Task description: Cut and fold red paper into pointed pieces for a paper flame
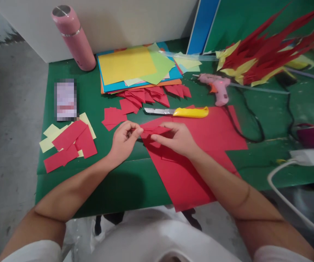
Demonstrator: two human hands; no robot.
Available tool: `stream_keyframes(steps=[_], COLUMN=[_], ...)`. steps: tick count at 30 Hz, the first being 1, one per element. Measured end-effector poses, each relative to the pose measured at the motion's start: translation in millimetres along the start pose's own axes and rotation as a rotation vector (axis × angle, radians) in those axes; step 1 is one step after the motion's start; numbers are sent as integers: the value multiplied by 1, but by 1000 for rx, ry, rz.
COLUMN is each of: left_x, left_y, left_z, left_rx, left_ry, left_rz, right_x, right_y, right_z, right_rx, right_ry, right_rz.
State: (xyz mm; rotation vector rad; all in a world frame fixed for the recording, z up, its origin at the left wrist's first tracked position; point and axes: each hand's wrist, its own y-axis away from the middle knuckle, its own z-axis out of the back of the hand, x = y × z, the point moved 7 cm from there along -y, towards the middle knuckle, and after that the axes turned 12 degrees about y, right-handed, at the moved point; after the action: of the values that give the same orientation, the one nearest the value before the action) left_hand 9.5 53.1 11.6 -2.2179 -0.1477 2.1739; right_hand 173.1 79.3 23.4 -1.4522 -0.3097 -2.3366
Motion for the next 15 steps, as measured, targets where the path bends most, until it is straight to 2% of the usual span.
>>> stream_keyframes(steps=[4, 9, 12, 15], left_x=[-1, 4, 6, 3], left_y=[1, 3, 4, 4], left_z=[-5, -13, -13, -10], left_rx=[46, 105, 94, 56], left_ry=[31, 185, 219, 136], left_rz=[28, 111, 130, 74], right_x=[0, -9, -4, 3], right_y=[0, 0, 1, 1], right_z=[-3, -10, -9, -4], right_rx=[60, 97, 89, 48], right_ry=[-114, -315, -242, -126], right_rz=[-40, -155, -94, -11])
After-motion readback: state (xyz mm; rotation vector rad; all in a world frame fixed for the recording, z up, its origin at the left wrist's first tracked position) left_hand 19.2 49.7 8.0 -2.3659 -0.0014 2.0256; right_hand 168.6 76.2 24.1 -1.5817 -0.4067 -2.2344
